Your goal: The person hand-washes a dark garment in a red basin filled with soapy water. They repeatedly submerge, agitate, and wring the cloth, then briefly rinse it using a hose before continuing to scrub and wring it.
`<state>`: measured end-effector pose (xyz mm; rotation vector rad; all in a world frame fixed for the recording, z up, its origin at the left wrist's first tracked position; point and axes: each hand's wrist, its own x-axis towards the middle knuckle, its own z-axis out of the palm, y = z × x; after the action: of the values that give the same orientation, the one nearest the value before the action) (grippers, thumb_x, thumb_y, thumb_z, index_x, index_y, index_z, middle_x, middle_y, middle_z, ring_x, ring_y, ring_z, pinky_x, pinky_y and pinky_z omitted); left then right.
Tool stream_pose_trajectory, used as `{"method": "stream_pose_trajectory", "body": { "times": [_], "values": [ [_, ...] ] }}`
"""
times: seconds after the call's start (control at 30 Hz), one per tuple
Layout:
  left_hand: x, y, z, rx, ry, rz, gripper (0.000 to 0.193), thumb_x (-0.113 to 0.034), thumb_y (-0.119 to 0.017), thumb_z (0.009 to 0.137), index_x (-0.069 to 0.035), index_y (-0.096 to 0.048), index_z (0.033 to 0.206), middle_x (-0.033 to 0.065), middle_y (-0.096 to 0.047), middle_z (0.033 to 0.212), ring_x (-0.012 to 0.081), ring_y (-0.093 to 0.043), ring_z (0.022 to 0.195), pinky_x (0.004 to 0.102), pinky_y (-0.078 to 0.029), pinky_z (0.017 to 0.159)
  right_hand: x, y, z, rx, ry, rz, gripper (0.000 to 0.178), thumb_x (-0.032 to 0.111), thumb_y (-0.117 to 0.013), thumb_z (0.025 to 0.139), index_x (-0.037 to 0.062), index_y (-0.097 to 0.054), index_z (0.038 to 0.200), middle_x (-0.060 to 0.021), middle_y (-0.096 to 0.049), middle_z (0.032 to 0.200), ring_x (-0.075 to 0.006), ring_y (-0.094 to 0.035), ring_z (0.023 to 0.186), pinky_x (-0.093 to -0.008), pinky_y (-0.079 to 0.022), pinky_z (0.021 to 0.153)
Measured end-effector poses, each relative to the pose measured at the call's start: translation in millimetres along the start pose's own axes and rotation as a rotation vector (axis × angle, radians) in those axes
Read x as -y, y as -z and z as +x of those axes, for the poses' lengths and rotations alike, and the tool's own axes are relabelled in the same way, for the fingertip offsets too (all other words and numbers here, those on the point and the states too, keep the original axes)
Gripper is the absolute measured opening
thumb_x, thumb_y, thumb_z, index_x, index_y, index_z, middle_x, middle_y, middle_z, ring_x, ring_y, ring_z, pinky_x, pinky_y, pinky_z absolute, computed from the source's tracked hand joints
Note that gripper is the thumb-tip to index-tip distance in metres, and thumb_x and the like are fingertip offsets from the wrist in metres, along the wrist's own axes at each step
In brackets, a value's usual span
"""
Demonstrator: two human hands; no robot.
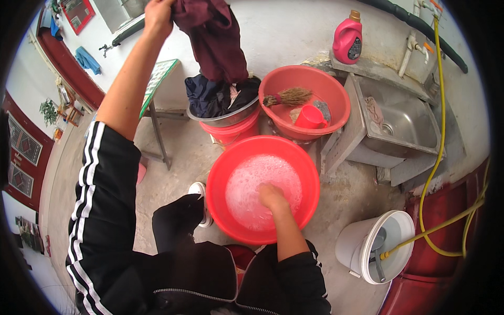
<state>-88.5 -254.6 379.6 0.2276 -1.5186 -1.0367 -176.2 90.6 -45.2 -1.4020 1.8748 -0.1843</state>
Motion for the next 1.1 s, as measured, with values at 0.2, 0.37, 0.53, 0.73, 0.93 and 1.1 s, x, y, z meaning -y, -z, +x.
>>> {"method": "stream_pose_trajectory", "body": {
  "times": [0.2, 0.37, 0.53, 0.73, 0.93, 1.1],
  "values": [
    [-96, -33, -53, 0.078, 0.157, -0.19, 0.018, -0.003, -0.052, 0.084, -0.002, -0.059, 0.1, 0.0073, -0.065, 0.087, 0.0185, -0.064, 0.075, 0.0306, -0.054, 0.066, 11, 11, -9, -0.402, 0.275, 0.497, 0.058, 0.042, -0.05, 0.089, 0.0006, -0.046, 0.128, -0.0246, -0.047, 0.13, -0.0335, -0.052, 0.115, -0.0402, -0.044, 0.094],
    [-85, -32, -148, 0.247, 0.43, -0.406, 0.02, -0.011, -0.055, 0.086, -0.003, -0.058, 0.104, 0.0052, -0.065, 0.087, 0.0175, -0.065, 0.078, 0.0299, -0.055, 0.07, 38, 50, -44, 0.022, 0.378, 1.815, 0.068, 0.054, -0.043, 0.091, 0.006, -0.035, 0.138, -0.0172, -0.042, 0.138, -0.0271, -0.047, 0.123, -0.0411, -0.041, 0.099],
    [-28, -15, -265, 0.217, 0.772, -0.377, 0.029, 0.0, -0.046, 0.083, 0.003, -0.056, 0.11, 0.0108, -0.062, 0.106, 0.0191, -0.06, 0.098, 0.0312, -0.049, 0.088, 20, 60, -59, -0.154, 0.518, 1.983, 0.061, 0.048, -0.04, 0.094, 0.0069, -0.036, 0.139, -0.0116, -0.041, 0.14, -0.0248, -0.043, 0.127, -0.0395, -0.031, 0.108],
    [76, 27, -391, 0.434, 1.134, 0.004, 0.04, 0.006, -0.042, 0.08, -0.006, -0.059, 0.114, 0.0044, -0.059, 0.109, 0.0136, -0.056, 0.096, 0.0274, -0.043, 0.088, 1, 71, -67, -0.427, 0.333, 1.77, 0.065, 0.053, -0.042, 0.092, 0.0027, -0.041, 0.134, -0.0112, -0.048, 0.134, -0.0245, -0.047, 0.121, -0.0403, -0.034, 0.105],
    [96, 5, -428, 0.565, 0.98, 0.15, 0.035, -0.026, -0.055, 0.09, -0.005, -0.056, 0.118, 0.009, -0.059, 0.103, 0.0178, -0.059, 0.092, 0.0299, -0.047, 0.084, 14, 73, -76, -0.209, 0.532, 1.713, 0.073, 0.058, -0.031, 0.093, 0.0012, -0.035, 0.138, -0.0113, -0.041, 0.14, -0.0213, -0.03, 0.134, -0.0376, -0.012, 0.113],
    [84, -29, -436, 0.294, 1.298, -0.284, 0.048, -0.043, -0.05, 0.093, -0.006, -0.048, 0.124, 0.0097, -0.057, 0.115, 0.0215, -0.057, 0.101, 0.0375, -0.048, 0.086, 47, 62, -82, -0.109, 0.372, 1.345, 0.073, 0.058, -0.026, 0.094, 0.0002, -0.033, 0.139, -0.0117, -0.042, 0.139, -0.0239, -0.029, 0.134, -0.0375, -0.015, 0.111]
  ]
}}
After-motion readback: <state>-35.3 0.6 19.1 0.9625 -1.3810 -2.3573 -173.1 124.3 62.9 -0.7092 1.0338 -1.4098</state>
